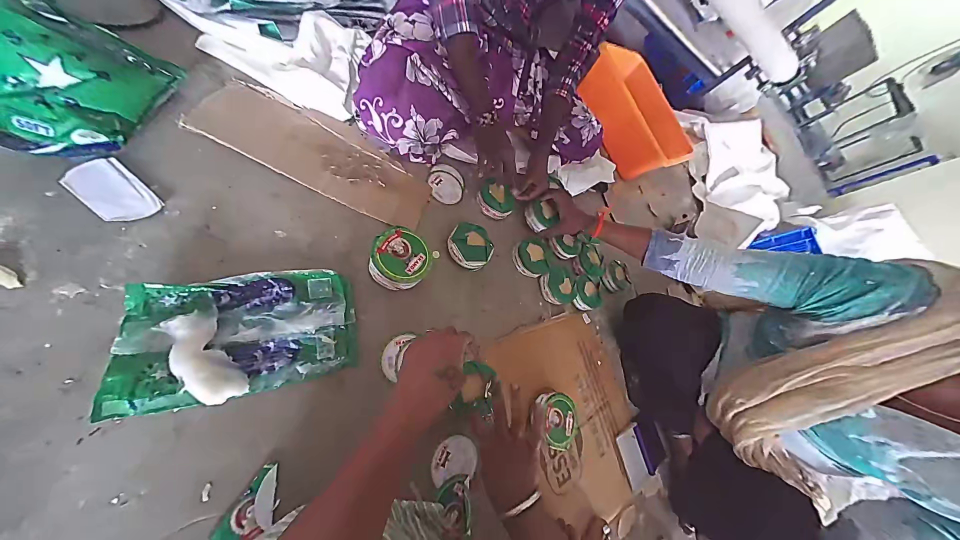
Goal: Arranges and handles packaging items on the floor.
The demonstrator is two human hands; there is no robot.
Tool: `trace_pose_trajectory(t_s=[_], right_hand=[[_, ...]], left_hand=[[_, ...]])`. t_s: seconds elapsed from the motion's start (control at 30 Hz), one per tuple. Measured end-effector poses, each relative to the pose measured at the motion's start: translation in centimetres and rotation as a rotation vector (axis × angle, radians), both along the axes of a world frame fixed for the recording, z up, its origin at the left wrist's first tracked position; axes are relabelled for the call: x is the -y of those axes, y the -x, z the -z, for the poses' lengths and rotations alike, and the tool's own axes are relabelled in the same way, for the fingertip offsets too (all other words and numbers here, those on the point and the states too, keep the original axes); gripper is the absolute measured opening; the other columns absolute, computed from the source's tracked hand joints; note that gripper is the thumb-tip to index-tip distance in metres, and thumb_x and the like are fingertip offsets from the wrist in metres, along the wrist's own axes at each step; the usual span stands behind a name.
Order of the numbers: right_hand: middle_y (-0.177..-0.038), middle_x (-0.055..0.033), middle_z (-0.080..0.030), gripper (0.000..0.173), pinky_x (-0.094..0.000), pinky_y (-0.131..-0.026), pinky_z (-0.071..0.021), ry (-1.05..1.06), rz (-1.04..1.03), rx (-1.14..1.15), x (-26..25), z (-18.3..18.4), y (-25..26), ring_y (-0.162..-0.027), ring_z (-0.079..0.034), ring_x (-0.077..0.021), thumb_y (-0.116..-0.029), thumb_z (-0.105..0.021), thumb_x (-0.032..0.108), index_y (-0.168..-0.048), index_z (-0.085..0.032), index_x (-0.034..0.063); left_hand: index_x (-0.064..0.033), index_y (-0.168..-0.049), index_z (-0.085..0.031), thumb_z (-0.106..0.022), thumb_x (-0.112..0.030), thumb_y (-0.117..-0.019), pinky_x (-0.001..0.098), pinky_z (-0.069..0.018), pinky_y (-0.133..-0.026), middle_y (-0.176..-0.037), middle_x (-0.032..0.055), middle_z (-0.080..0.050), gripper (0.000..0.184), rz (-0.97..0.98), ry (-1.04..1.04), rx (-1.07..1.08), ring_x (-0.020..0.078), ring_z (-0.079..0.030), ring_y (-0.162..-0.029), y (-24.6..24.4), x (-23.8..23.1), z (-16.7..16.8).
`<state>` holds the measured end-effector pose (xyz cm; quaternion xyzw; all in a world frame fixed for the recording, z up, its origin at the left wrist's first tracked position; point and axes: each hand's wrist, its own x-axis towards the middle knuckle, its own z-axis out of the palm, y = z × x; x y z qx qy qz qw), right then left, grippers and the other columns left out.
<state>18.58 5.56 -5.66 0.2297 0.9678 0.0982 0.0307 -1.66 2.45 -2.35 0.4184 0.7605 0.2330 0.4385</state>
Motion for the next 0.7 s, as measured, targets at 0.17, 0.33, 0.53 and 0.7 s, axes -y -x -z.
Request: trace_pose_trajectory(t_s=[0.17,0.33,0.53,0.7], right_hand=[[-0.143,-0.0224,-0.060,0.050,-0.0792,-0.102,-0.0346,0.091,0.070,-0.070,-0.8,1.2,2.8,-0.134,-0.052,-0.0517,-0.0742,-0.077,-0.003,-0.116,-0.079,0.0244],[-0.140,-0.0214,-0.062,0.056,-0.0793,-0.099,-0.0372,0.087,0.033,-0.082,-0.1,2.2,-1.6,-0.129,-0.057,-0.0518,-0.0698,-0.078,-0.006,-0.114,-0.078,0.0272],[-0.142,-0.0273,-0.058,0.063,-0.0829,-0.102,-0.0288,0.040,0.183,-0.082,-1.2,2.2,-2.6,-0.133,-0.051,-0.0561,-0.0687,-0.076,-0.010,-0.122,-0.076,0.0227],[-0.153,-0.0252,-0.049,0.058,-0.0800,-0.108,-0.0247,0.260,0.362,0.086,2.2,0.9,-2.4,-0.142,-0.041,-0.0535,-0.0757,-0.075,-0.003,-0.129,-0.072,0.0177]], left_hand=[[-0.0072,-0.141,-0.060,-0.048,-0.009,-0.1049,0.0558,-0.0448,-0.105,-0.135,0.0216,-0.061,0.038,0.041,-0.003,-0.018,0.0398,-0.058,-0.126,-0.3,-0.3,0.2],[-0.0074,-0.142,-0.058,-0.047,-0.009,-0.1043,0.0578,-0.0439,-0.104,-0.137,0.0213,-0.060,0.040,0.011,0.009,-0.033,0.0407,-0.056,-0.128,-0.4,0.0,0.7],[-0.0054,-0.136,-0.063,-0.053,-0.010,-0.1029,0.0578,-0.0457,-0.102,-0.130,0.0227,-0.063,0.035,0.031,-0.064,-0.043,0.0418,-0.058,-0.124,-1.3,-0.6,1.5],[-0.0083,-0.140,-0.060,-0.049,-0.012,-0.1049,0.0579,-0.0433,-0.105,-0.135,0.0209,-0.061,0.037,0.010,-0.011,-0.028,0.0395,-0.056,-0.128,-1.0,-0.2,0.9]])
